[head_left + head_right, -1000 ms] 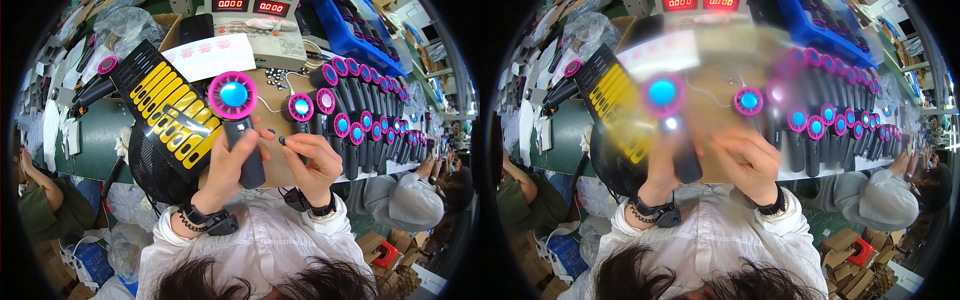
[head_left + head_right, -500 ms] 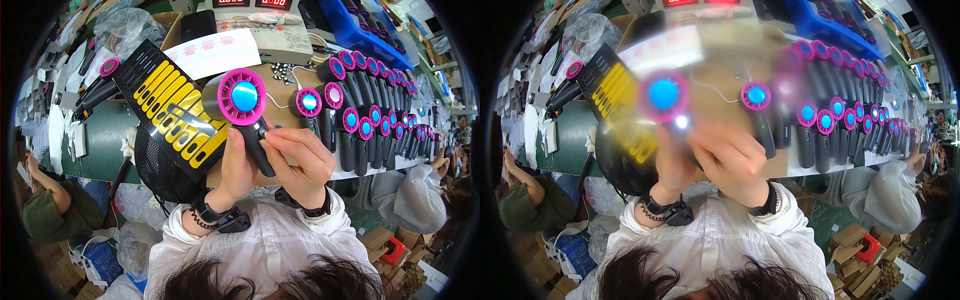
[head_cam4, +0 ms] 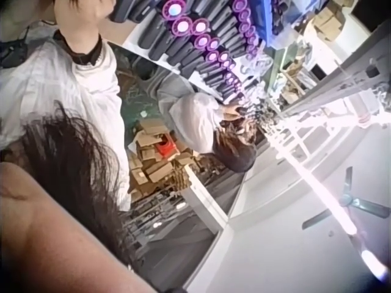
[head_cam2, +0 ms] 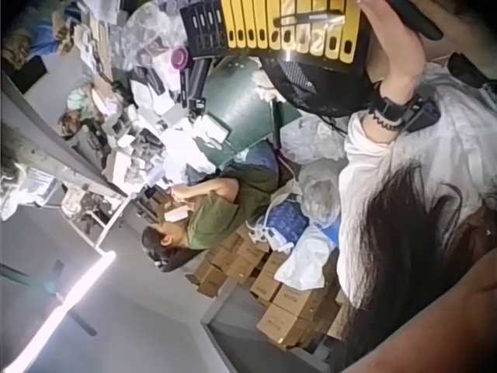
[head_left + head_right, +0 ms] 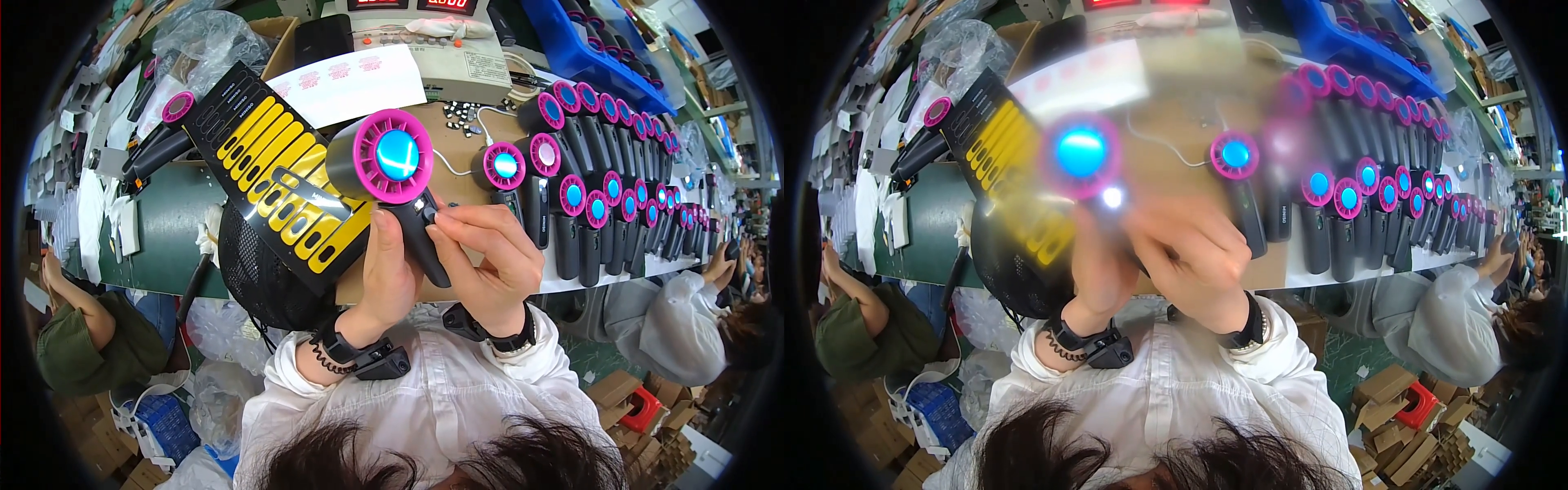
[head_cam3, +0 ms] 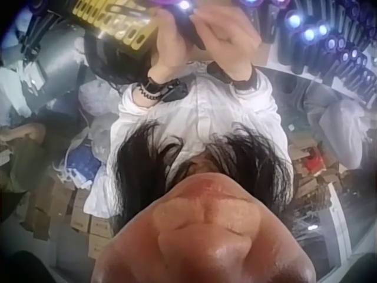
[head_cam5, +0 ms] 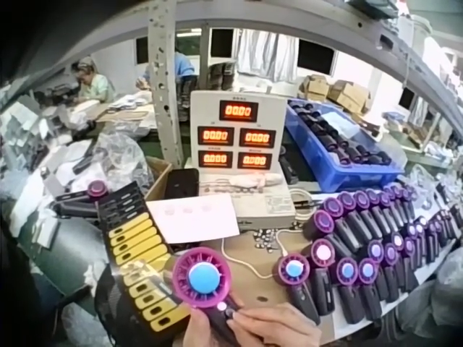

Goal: Inspecting and testing the functionality and light indicators of hair dryers at a manufacturing station.

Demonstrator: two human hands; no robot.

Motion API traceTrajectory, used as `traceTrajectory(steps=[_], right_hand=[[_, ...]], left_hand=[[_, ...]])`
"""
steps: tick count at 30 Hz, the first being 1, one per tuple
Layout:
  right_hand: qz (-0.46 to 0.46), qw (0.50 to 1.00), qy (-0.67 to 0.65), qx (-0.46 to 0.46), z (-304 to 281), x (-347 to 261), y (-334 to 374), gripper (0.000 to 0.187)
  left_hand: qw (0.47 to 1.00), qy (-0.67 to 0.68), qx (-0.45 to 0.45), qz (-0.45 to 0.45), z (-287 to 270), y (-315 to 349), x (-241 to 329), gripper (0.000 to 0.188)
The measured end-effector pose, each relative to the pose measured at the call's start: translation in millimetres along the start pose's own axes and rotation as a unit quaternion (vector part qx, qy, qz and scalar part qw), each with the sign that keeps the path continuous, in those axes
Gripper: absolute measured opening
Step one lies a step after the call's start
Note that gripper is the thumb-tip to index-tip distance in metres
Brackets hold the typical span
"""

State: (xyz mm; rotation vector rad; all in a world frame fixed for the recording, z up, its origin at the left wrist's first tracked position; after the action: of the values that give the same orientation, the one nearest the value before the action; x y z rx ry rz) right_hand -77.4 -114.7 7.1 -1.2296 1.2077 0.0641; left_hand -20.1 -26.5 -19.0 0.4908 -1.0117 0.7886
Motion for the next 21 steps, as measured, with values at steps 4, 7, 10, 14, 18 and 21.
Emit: traceTrajectory(steps=[4,7,10,14,18,21], right_hand=[[-0.005,1.0,-0.002,-0.003,0.1,1.7,-0.1,0.021],[-0.006,1.0,0.004,-0.006,0.3,1.8,-0.7,0.021],[0.001,1.0,-0.006,-0.001,1.9,3.4,1.1,0.021],[0.008,1.0,-0.012,-0.001,2.3,3.8,0.8,0.021],[-0.004,1.0,-0.007,-0.009,2.4,6.6,2.3,0.02],[-0.013,1.0,0.006,-0.02,1.9,5.1,2.6,0.019]], left_hand=[[1.0,0.009,-0.003,-0.004,0.7,0.3,-0.2,0.055],[1.0,0.008,0.009,-0.003,2.1,0.0,-0.4,0.053],[1.0,0.01,0.008,-0.005,1.5,0.5,-0.7,0.052],[1.0,0.012,0.01,-0.003,1.8,-0.1,-0.9,0.051],[1.0,0.018,0.005,-0.013,0.1,0.8,-1.4,0.05],[0.999,0.028,0.006,-0.015,1.3,0.7,0.1,0.05]])
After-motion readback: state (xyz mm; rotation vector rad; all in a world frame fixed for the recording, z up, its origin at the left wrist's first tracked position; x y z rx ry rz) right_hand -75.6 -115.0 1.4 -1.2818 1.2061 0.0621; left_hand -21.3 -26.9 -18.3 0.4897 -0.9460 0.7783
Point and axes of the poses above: each hand's wrist, its own y-axis away from the middle knuckle, its own z-axis out of the palm, x = y × z, the point moved 1 cm from there along -y, towards the middle knuckle, and after that the axes turned 14 degrees about -y, right-handed, at the moved point
